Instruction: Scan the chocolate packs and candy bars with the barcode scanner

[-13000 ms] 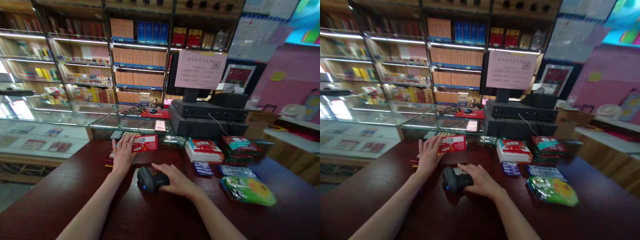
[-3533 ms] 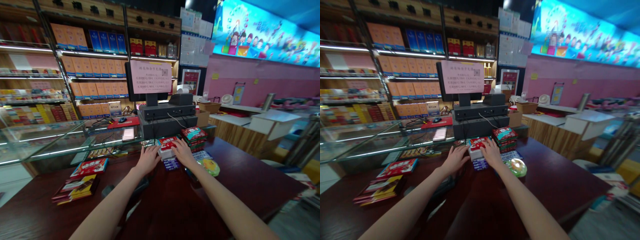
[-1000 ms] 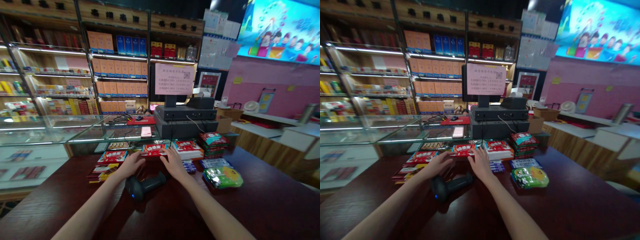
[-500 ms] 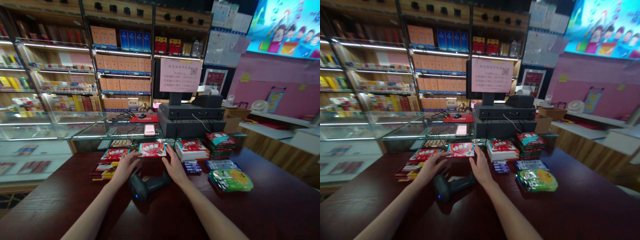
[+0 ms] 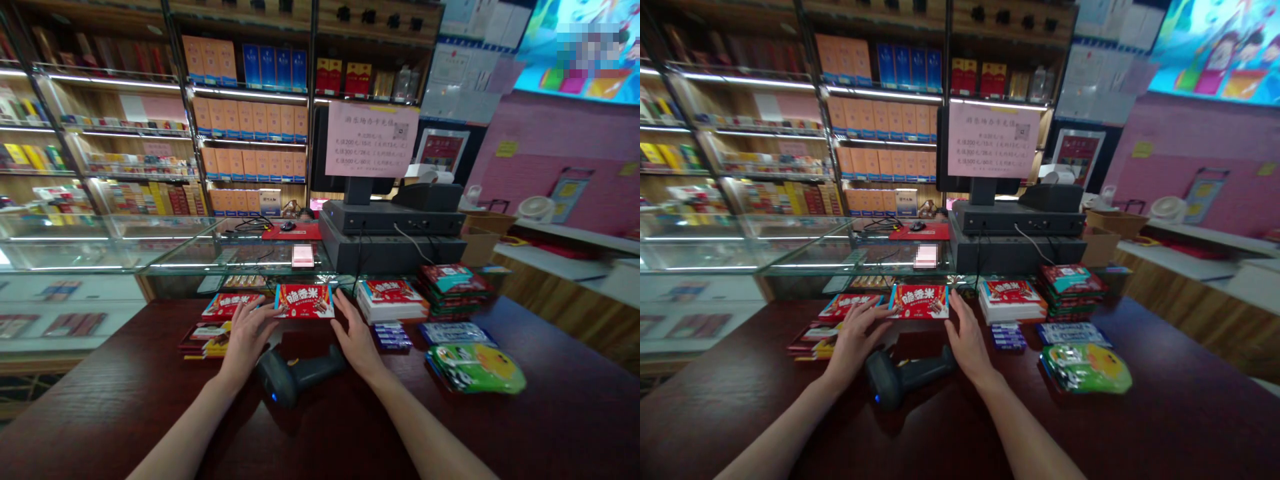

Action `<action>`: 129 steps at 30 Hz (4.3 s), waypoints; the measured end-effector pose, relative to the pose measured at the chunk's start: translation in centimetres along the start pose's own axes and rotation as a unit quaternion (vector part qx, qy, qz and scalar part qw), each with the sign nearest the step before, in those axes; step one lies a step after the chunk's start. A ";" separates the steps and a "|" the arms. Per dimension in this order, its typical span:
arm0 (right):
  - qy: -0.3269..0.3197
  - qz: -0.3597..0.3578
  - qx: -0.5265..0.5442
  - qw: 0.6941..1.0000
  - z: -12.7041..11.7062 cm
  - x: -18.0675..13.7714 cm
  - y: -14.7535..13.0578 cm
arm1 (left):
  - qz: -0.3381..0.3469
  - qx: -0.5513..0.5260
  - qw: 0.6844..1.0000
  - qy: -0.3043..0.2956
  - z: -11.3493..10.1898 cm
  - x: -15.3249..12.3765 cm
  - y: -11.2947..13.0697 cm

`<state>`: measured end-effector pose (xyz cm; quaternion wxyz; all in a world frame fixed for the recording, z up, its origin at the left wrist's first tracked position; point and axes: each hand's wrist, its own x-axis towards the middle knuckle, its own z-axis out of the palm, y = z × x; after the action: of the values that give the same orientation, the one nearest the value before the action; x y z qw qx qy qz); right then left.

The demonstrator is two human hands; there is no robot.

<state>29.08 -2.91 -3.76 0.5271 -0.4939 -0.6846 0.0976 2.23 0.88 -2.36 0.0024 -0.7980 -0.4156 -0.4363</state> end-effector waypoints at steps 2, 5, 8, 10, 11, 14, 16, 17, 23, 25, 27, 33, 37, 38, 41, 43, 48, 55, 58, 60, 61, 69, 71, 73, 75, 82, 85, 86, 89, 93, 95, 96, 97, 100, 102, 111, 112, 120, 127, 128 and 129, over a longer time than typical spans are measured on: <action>0.004 -0.003 -0.001 1.000 -0.1 0.0 0.1 | 0.020 0.012 1.000 0.014 -0.1 -0.1 0.1; 0.013 -0.015 -0.003 1.000 -0.1 -0.1 0.1 | 0.038 0.023 0.999 0.031 -0.5 -0.2 0.3; 0.023 -0.027 -0.009 0.999 -0.1 -0.2 0.1 | 0.053 0.026 0.997 0.050 -0.7 -0.2 0.4; 0.028 -0.034 -0.014 0.999 -0.1 -0.3 0.1 | 0.062 0.025 0.996 0.061 -0.8 -0.2 0.5; 0.029 -0.036 -0.015 0.999 -0.1 -0.3 0.0 | 0.065 0.025 0.995 0.065 -0.9 -0.1 0.5; 0.029 -0.039 -0.015 0.999 -0.2 -0.5 -0.3 | 0.062 0.026 0.995 0.075 -1.1 -0.1 0.7; 0.028 -0.038 -0.012 0.999 -0.3 -0.5 -0.7 | 0.054 0.027 0.996 0.072 -1.2 -0.1 0.9; 0.026 -0.037 -0.010 0.999 -0.3 -0.5 -0.8 | 0.048 0.027 0.996 0.067 -1.2 -0.1 1.0; 0.021 -0.045 -0.010 0.999 -0.3 -0.5 -1.3 | 0.023 0.006 0.998 0.051 -1.2 -0.2 1.4; 0.029 -0.049 -0.017 0.998 -0.3 -0.4 -1.4 | 0.014 -0.011 0.998 0.054 -1.0 -0.2 1.4; 0.039 -0.050 -0.031 0.998 -0.4 -0.3 -1.5 | 0.000 -0.028 0.998 0.060 -0.9 -0.3 1.4; 0.055 -0.029 -0.062 0.996 -0.5 -0.3 -1.9 | -0.028 -0.061 0.997 0.032 -0.7 -0.3 1.7; 0.057 -0.020 -0.059 0.996 -0.5 -0.1 -2.0 | -0.034 -0.059 0.998 0.006 -0.5 -0.2 1.3; 0.057 -0.015 -0.057 0.997 -0.4 0.0 -2.1 | -0.034 -0.059 0.998 0.000 -0.4 -0.2 1.1; 0.054 0.002 -0.050 0.997 -0.3 0.2 -2.1 | -0.033 -0.062 0.997 -0.014 -0.3 -0.2 0.7; 0.053 0.014 -0.041 0.998 -0.3 0.2 -2.2 | -0.028 -0.064 0.997 -0.017 -0.2 -0.2 0.5; 0.062 0.043 0.004 0.997 0.0 0.4 -2.4 | -0.007 -0.049 0.998 -0.037 -0.1 -0.4 0.4; 0.039 0.062 0.042 0.996 0.2 0.5 -2.7 | -0.001 0.006 0.999 -0.043 0.1 -0.4 0.0; 0.032 0.072 0.052 0.996 0.3 0.5 -2.7 | 0.013 0.051 0.998 -0.042 0.0 -0.3 0.0; 0.031 0.070 0.057 0.995 0.3 0.5 -2.7 | 0.028 0.085 0.995 -0.037 -0.2 -0.2 0.1; 0.032 0.068 0.057 0.996 0.3 0.6 -2.7 | 0.039 0.102 0.993 -0.034 -0.3 -0.2 0.2; 0.036 0.065 0.052 0.996 0.4 0.5 -2.8 | 0.088 0.199 0.976 -0.028 -0.8 0.1 0.9; 0.033 0.063 0.051 0.996 0.4 0.5 -3.0 | 0.084 0.204 0.975 -0.034 -0.8 0.1 0.8; 0.029 0.062 0.049 0.996 0.4 0.4 -3.1 | 0.083 0.210 0.973 -0.039 -0.7 0.0 0.6; 0.029 0.061 0.048 0.997 0.4 0.4 -3.1 | 0.086 0.215 0.972 -0.042 -0.7 0.0 0.5; 0.029 0.068 0.059 0.996 0.3 0.4 -3.0 | 0.084 0.210 0.973 -0.040 -1.2 0.1 0.9; 0.027 0.080 0.061 0.995 0.3 0.4 -3.1 | 0.089 0.212 0.973 -0.019 -1.4 0.2 1.1; 0.026 0.085 0.062 0.994 0.3 0.4 -3.1 | 0.092 0.212 0.973 -0.012 -1.5 0.2 1.2; 0.024 0.099 0.075 0.992 0.2 0.4 -3.2 | 0.097 0.209 0.973 -0.012 -1.9 0.4 1.5; 0.024 0.095 0.092 0.991 0.2 0.4 -3.0 | 0.081 0.215 0.973 -0.023 -2.6 0.6 1.7; 0.031 0.078 0.083 0.993 0.2 0.3 -2.9 | 0.074 0.225 0.972 -0.017 -2.8 0.7 1.5; 0.032 0.067 0.074 0.995 0.2 0.2 -2.8 | 0.070 0.230 0.971 -0.013 -2.9 0.7 1.3; 0.028 0.053 0.065 0.996 0.1 0.1 -2.8 | 0.067 0.235 0.970 -0.009 -3.0 0.7 1.1; -0.022 0.004 0.042 0.999 -0.4 -0.3 -3.0 | 0.057 0.249 0.967 0.003 -3.4 0.7 0.5; -0.085 -0.024 0.029 0.996 -0.9 -0.6 -3.3 | 0.047 0.258 0.965 0.013 -3.6 0.7 0.2; -0.357 -0.039 -0.055 0.932 -2.2 -1.0 -5.8 | 0.013 0.281 0.959 0.045 -4.1 0.5 -1.3; -0.372 -0.041 -0.068 0.925 -2.2 -1.1 -6.0 | 0.010 0.282 0.958 0.046 -4.2 0.6 -1.4; -0.386 -0.100 -0.120 0.909 -1.1 -1.6 -5.7 | -0.010 0.284 0.957 0.056 -4.6 0.7 -1.7; -0.376 -0.123 -0.147 0.907 -0.4 -1.9 -5.6 | -0.018 0.292 0.954 0.061 -4.5 0.4 -2.1; -0.373 -0.123 -0.146 0.908 -0.4 -1.9 -5.6 | -0.017 0.292 0.954 0.061 -4.5 0.4 -2.1; -0.368 -0.123 -0.146 0.910 -0.4 -1.8 -5.5 | -0.017 0.292 0.954 0.062 -4.5 0.4 -2.1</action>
<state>26.12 -7.22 -1.12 0.1673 -0.4058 -0.8923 0.1059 -2.22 0.87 -0.02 0.2535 -0.7267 -0.5376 -0.3444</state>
